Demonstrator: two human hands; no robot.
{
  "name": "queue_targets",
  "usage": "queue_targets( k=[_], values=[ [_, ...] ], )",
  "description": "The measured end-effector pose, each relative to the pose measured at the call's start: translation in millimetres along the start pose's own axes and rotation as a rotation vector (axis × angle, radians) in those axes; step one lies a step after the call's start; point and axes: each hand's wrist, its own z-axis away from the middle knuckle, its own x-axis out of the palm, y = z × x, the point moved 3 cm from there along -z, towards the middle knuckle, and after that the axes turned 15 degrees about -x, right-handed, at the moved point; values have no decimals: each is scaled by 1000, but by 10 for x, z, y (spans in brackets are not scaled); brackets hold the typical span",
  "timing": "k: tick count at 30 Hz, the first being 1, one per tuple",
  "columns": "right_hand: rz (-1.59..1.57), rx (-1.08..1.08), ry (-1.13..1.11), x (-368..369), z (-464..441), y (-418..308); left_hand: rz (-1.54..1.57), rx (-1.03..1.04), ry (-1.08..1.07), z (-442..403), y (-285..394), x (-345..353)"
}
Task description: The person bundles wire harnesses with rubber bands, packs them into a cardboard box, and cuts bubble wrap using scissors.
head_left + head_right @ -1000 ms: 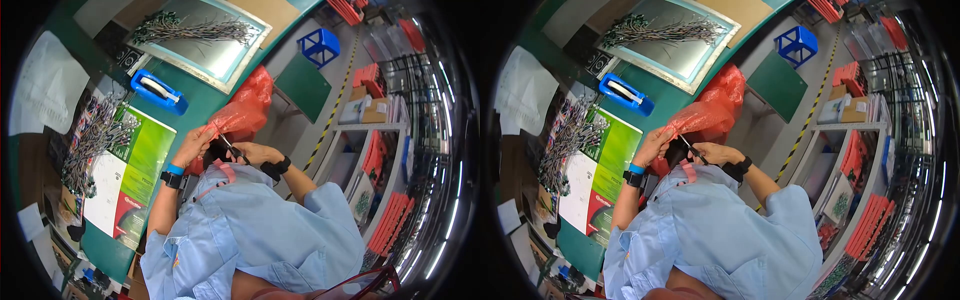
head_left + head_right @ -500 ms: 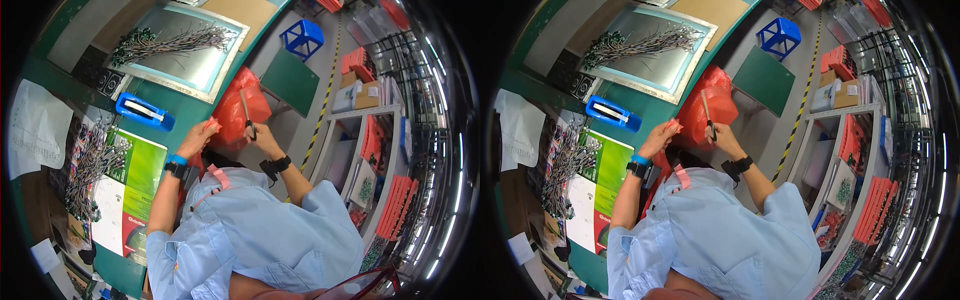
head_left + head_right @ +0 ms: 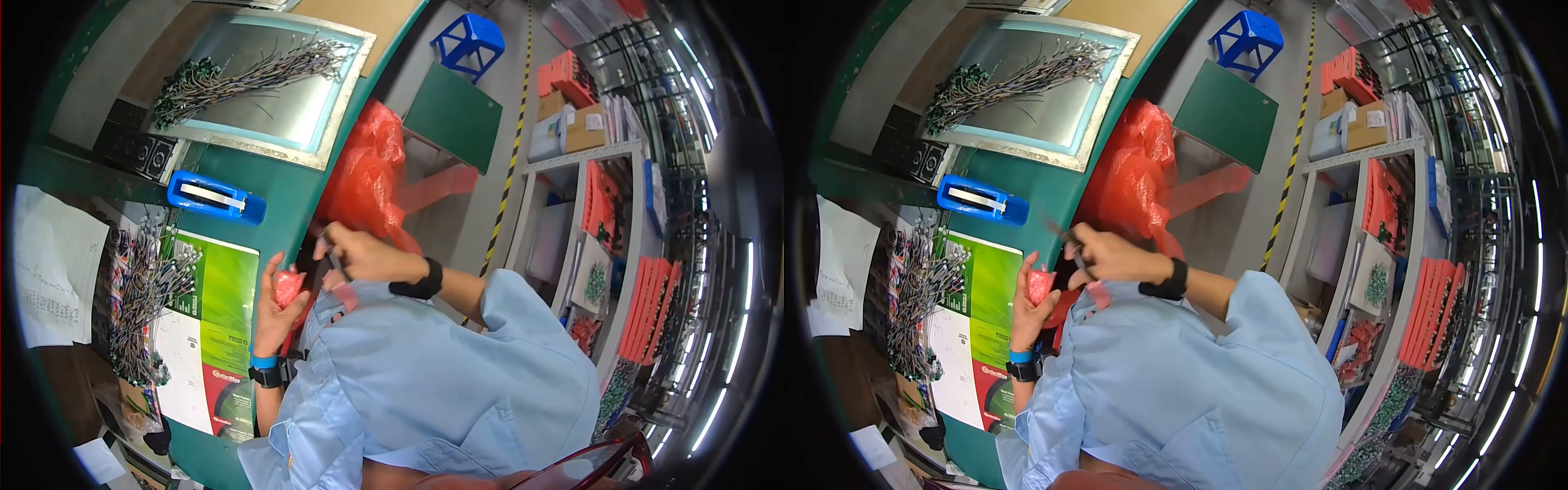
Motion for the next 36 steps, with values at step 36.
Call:
queue_targets(
  k=[36],
  values=[
    [171, -378, -261, 1951, -3246, 341, 735, -168, 504, 2515, -1790, -463]
  ],
)
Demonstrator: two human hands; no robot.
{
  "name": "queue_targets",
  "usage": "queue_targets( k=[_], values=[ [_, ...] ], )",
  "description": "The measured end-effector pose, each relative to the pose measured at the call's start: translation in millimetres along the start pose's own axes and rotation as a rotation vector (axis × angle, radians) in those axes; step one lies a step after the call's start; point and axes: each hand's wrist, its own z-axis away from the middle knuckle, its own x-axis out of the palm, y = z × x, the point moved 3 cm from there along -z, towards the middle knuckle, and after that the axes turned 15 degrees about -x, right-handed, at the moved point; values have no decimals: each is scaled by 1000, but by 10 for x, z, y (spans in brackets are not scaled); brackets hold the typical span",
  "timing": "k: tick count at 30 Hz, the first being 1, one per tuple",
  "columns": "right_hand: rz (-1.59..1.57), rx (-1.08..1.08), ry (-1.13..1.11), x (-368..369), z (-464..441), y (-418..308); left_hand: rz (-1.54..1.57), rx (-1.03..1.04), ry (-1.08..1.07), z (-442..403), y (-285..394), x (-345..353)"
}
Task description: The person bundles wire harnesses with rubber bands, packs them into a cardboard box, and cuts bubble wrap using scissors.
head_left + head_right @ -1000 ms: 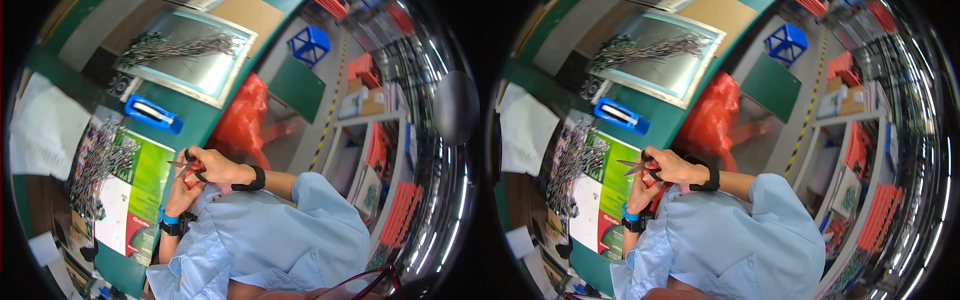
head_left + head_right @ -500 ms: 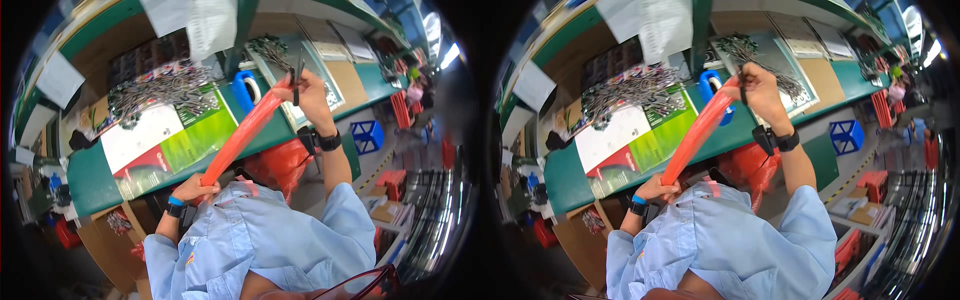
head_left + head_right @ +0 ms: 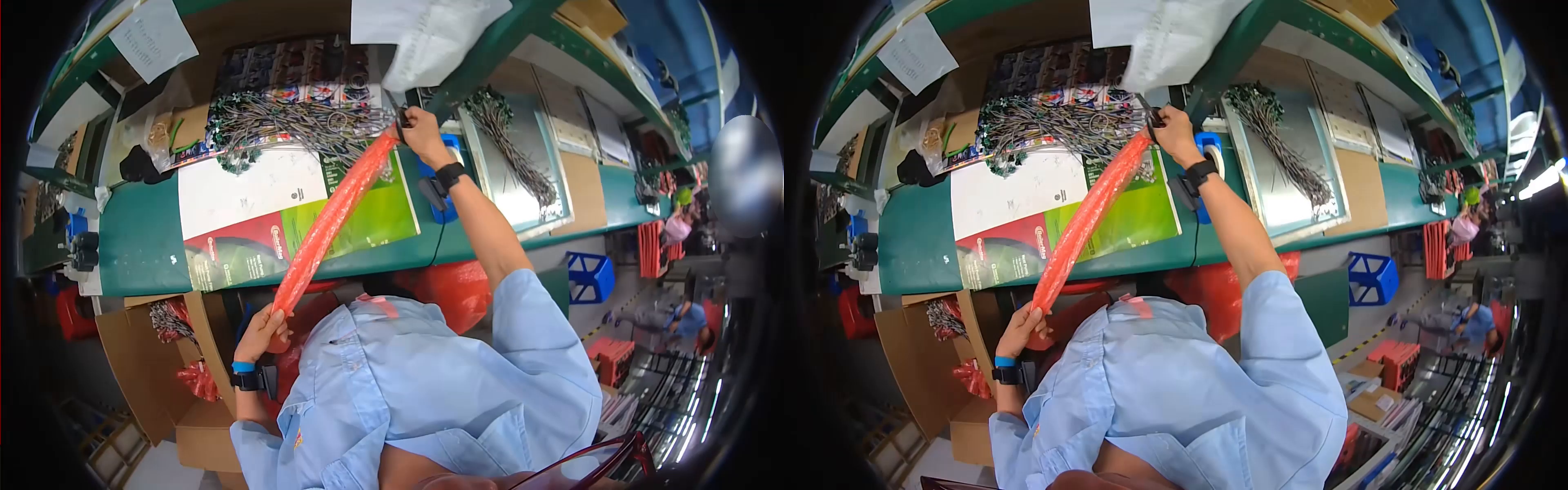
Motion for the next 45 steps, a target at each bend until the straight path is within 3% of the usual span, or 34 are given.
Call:
queue_targets(
  k=[1, 3, 4, 6, 9, 10, 12, 14, 15, 17, 19, 23, 34, 35, 37, 43, 45],
  values=[
    [111, 25, -55, 45, -130, 100, -62, 56, 59, -103, -15, 9],
    [264, -143, -41, 98, -369, 208, -127, 110, 129, -289, 49, 34],
    [463, -386, 31, 121, -459, 270, -122, 80, 163, -413, 129, 66],
    [572, -703, 120, 86, -488, 56, -89, 93, 234, -715, 245, 137],
    [217, -399, -40, -19, -465, 181, 32, 61, 289, -1069, 313, 183],
    [611, -863, 100, -30, -342, 48, 42, 57, 293, -1167, 318, 196],
    [-24, -153, -35, -39, 7, -64, 121, 17, 288, -1291, 324, 187],
    [129, -209, -114, -6, 565, -19, 135, -13, 244, -1296, 429, 242],
    [318, -15, -520, 11, 774, -238, 154, -28, 202, -1315, 480, 269],
    [-388, 462, -898, 129, 1306, -282, 166, -35, 180, -1358, 518, 268],
    [-348, 622, -1131, 200, 1603, -460, 188, -40, 157, -1397, 535, 248],
    [-371, 517, -1288, 430, 1975, -276, 161, -21, -51, -1455, 476, 194],
    [-94, 389, -1369, 783, 1761, -407, 28, -59, -133, -1339, 558, 196],
    [-81, 390, -1351, 784, 1732, -412, 1, -63, -120, -1341, 587, 208],
    [42, 186, -1321, 774, 1653, -455, 18, -73, -149, -1382, 568, 181],
    [-28, 222, -1175, 774, 1728, -283, 88, -93, -158, -1431, 545, 121],
    [-32, 207, -1143, 778, 1731, -374, 7, -2, -102, -1421, 591, 134]
  ],
)
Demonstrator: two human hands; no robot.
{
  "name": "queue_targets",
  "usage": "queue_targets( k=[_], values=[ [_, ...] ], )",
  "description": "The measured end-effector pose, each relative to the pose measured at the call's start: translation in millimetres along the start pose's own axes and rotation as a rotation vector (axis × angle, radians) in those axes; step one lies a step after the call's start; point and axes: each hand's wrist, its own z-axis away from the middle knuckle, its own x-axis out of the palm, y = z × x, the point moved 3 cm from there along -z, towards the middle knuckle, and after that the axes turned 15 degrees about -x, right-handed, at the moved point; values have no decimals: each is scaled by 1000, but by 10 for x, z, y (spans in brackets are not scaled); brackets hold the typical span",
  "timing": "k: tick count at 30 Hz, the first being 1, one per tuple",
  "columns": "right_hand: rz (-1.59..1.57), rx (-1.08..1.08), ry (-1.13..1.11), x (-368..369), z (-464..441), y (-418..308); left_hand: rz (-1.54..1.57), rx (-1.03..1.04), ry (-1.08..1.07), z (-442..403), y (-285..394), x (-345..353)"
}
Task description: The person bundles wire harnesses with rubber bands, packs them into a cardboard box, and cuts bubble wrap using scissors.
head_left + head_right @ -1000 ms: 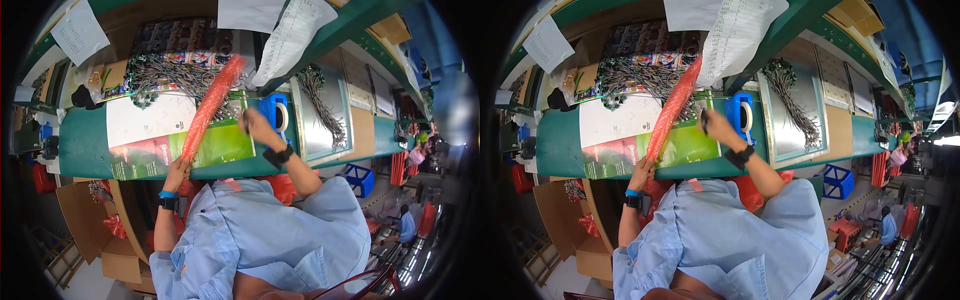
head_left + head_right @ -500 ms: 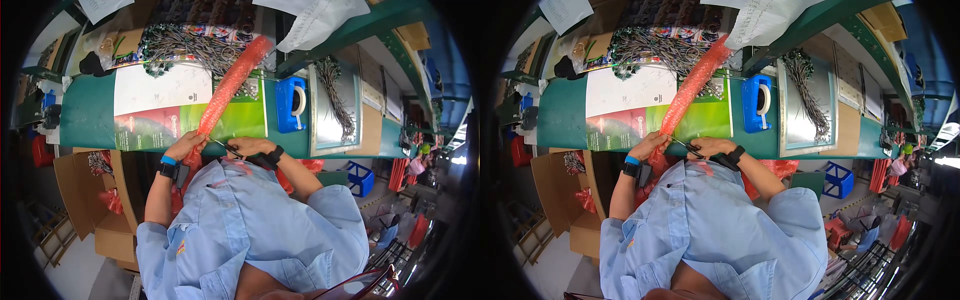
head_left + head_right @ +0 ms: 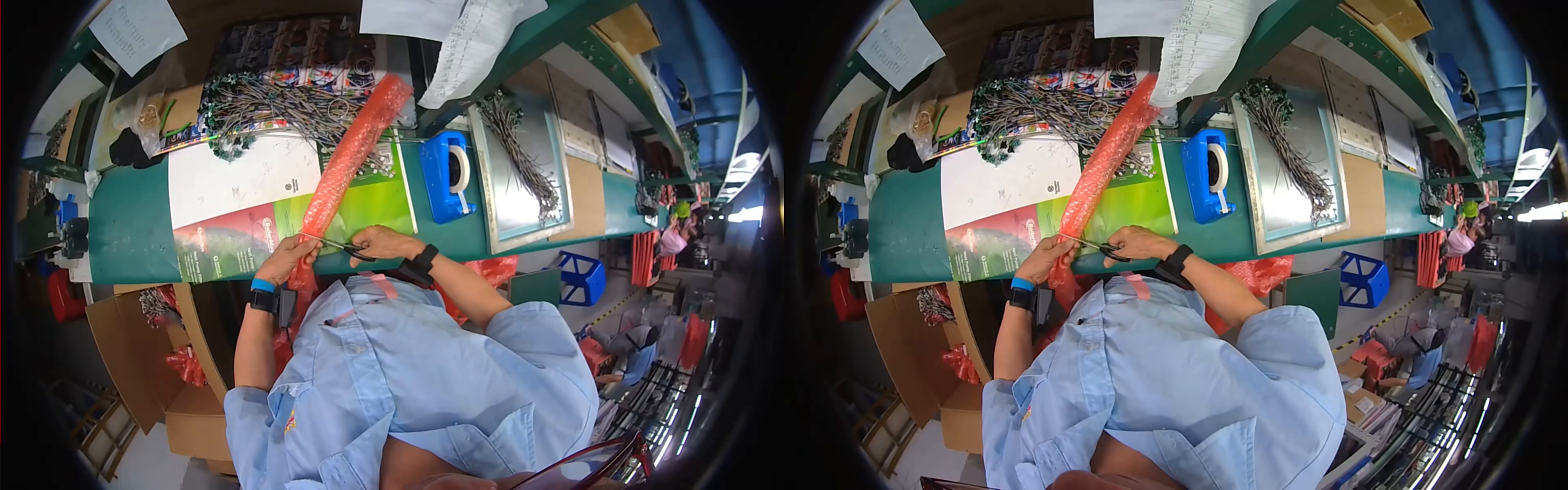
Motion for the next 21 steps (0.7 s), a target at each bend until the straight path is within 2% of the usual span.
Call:
queue_targets(
  k=[2, 3, 5, 6, 8, 9, 11, 12, 13, 15, 16, 17, 19, 20, 21],
  values=[
    [-104, 75, 140, -16, 39, -84, -8, 33, 34, 29, 17, 31],
    [-106, 75, 141, 27, 27, 5, -16, 65, 68, 47, 17, 34],
    [-261, 33, 285, 65, -11, 110, 2, 47, 63, 80, -52, 8],
    [-264, 32, 285, 49, -1, 63, 19, 31, 61, 102, -91, -5],
    [-280, 267, 88, 39, 51, -19, 86, 41, 71, 150, -133, -3],
    [-281, 267, 87, 67, 65, -16, 155, 51, 79, 176, -143, 6],
    [-377, -49, 64, 167, 80, -104, 158, 74, 119, 289, -87, 87],
    [-198, -127, 136, 90, 87, -344, 162, 99, 158, 321, -50, 140],
    [-197, -124, 134, 62, 69, -500, 166, 99, 157, 301, -57, 184],
    [-359, -79, 306, 24, -41, -672, 129, 158, -17, 271, -23, 341],
    [-450, -243, 462, 67, -139, -659, 52, 158, -7, 264, 32, 421],
    [-449, -243, 456, 109, -221, -586, 56, 160, -3, 236, 46, 483],
    [-692, -260, 462, 102, -344, -459, 120, 238, -6, 187, 83, 548],
    [-705, -313, 463, 37, -362, -469, -37, 277, 65, 189, 162, 543],
    [-701, -311, 459, -26, -389, -451, -32, 281, 65, 218, 212, 568]
  ],
)
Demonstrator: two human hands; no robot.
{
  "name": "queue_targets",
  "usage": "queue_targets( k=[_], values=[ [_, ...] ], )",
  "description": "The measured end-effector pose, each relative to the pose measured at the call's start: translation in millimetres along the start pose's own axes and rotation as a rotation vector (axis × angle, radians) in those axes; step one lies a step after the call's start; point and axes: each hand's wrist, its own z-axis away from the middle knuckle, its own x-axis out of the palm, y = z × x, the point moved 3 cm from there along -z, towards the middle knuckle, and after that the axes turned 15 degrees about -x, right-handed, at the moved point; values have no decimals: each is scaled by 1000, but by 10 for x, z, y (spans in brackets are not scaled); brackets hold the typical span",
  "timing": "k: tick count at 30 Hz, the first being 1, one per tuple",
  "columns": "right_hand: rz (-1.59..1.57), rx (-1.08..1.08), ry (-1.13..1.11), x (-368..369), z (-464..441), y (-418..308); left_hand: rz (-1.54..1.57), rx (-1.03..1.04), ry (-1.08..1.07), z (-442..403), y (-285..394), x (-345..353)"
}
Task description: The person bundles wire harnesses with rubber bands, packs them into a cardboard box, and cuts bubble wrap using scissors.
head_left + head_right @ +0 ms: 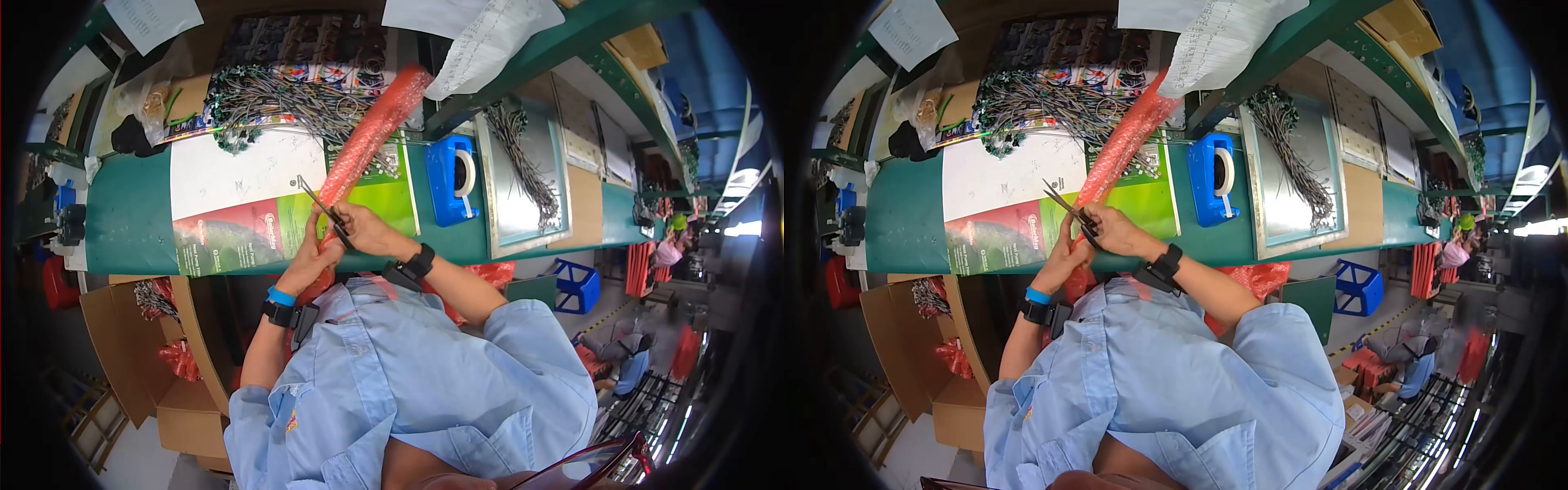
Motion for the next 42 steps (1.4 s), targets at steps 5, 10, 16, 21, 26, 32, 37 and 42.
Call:
queue_targets(
  k=[5, 10, 16, 21, 26, 32, 37, 42],
  values=[
    [437, -307, 38, -544, -561, -499, -78, -169, -202, -17, -29, -46],
    [860, -211, 180, -1799, -1156, -866, -65, -304, -204, 197, -381, -286],
    [673, -210, 298, -2154, -1538, -960, -64, -321, -86, 388, -503, -480],
    [722, -221, 270, -2180, -1839, -1019, -182, -219, -53, 621, -18, -255],
    [668, -227, 208, -1885, -1888, -1041, 286, -191, 101, 625, -541, -377],
    [796, -220, 71, -1958, -1963, -923, 93, -404, 22, 520, -1196, -172],
    [932, -260, 9, -2152, -1891, -889, 259, -501, 184, 1117, -858, 28],
    [690, -302, 109, -1991, -1720, -1198, 12, -213, 523, 1818, 436, -88]
  ],
)
